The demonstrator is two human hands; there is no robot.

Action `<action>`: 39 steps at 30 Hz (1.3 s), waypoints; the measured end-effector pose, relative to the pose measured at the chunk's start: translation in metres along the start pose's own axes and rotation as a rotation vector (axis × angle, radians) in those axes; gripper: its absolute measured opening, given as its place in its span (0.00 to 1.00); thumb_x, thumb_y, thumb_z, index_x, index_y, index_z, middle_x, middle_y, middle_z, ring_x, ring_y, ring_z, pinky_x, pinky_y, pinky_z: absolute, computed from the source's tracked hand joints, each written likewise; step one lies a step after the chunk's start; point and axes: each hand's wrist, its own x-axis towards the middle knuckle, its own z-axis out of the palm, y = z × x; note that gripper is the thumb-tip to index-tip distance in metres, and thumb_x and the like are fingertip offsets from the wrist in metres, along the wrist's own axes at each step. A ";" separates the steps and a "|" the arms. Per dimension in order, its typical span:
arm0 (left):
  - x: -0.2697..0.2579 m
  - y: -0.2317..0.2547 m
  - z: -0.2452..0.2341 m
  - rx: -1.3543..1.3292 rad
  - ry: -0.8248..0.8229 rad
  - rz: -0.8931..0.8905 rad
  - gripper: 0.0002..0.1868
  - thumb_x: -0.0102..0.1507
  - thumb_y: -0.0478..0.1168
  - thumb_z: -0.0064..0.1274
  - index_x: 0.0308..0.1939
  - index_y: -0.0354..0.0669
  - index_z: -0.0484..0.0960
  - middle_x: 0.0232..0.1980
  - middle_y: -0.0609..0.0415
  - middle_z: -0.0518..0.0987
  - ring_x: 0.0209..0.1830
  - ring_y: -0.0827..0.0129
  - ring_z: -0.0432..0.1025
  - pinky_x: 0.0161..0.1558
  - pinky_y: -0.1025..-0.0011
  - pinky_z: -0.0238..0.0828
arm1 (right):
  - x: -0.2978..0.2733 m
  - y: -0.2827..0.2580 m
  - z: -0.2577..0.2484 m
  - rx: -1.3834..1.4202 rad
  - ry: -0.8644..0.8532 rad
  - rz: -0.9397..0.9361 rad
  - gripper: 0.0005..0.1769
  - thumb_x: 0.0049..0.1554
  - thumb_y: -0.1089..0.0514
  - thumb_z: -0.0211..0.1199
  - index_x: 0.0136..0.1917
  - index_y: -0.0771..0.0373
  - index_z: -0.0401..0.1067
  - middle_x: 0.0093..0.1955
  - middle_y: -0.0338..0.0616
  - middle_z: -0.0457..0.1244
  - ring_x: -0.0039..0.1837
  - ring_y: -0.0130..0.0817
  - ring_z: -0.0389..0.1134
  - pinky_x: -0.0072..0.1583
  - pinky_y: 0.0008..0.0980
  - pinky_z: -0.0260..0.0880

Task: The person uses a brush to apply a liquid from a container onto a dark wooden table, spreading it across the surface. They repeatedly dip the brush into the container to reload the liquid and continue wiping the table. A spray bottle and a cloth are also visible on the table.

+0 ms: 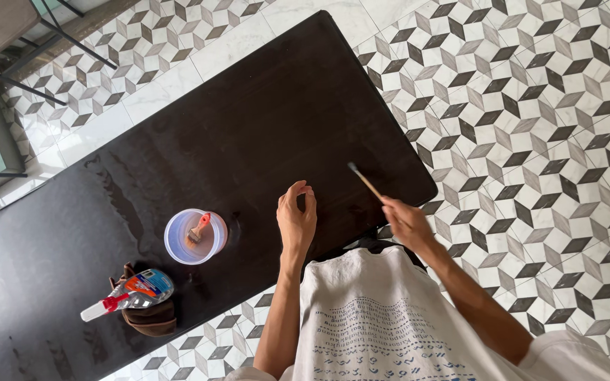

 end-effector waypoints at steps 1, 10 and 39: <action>0.001 -0.001 -0.001 0.003 -0.003 0.001 0.13 0.67 0.38 0.55 0.54 0.39 0.81 0.47 0.51 0.86 0.53 0.55 0.77 0.55 0.60 0.74 | -0.003 0.003 -0.006 -0.018 0.013 0.014 0.14 0.65 0.62 0.57 0.62 0.68 0.72 0.31 0.39 0.66 0.27 0.20 0.64 0.25 0.22 0.60; 0.006 -0.010 -0.013 -0.007 -0.018 -0.002 0.13 0.66 0.38 0.55 0.54 0.39 0.81 0.47 0.51 0.86 0.54 0.55 0.77 0.55 0.60 0.73 | 0.039 -0.017 0.016 0.019 0.177 -0.084 0.12 0.66 0.65 0.58 0.62 0.70 0.71 0.33 0.42 0.66 0.32 0.21 0.66 0.30 0.22 0.62; 0.004 -0.028 -0.033 -0.025 -0.041 -0.015 0.13 0.66 0.38 0.54 0.54 0.39 0.81 0.47 0.51 0.86 0.53 0.56 0.77 0.54 0.60 0.73 | 0.046 -0.032 0.004 -0.049 0.214 -0.073 0.10 0.65 0.67 0.59 0.60 0.72 0.72 0.35 0.49 0.68 0.34 0.29 0.71 0.32 0.25 0.66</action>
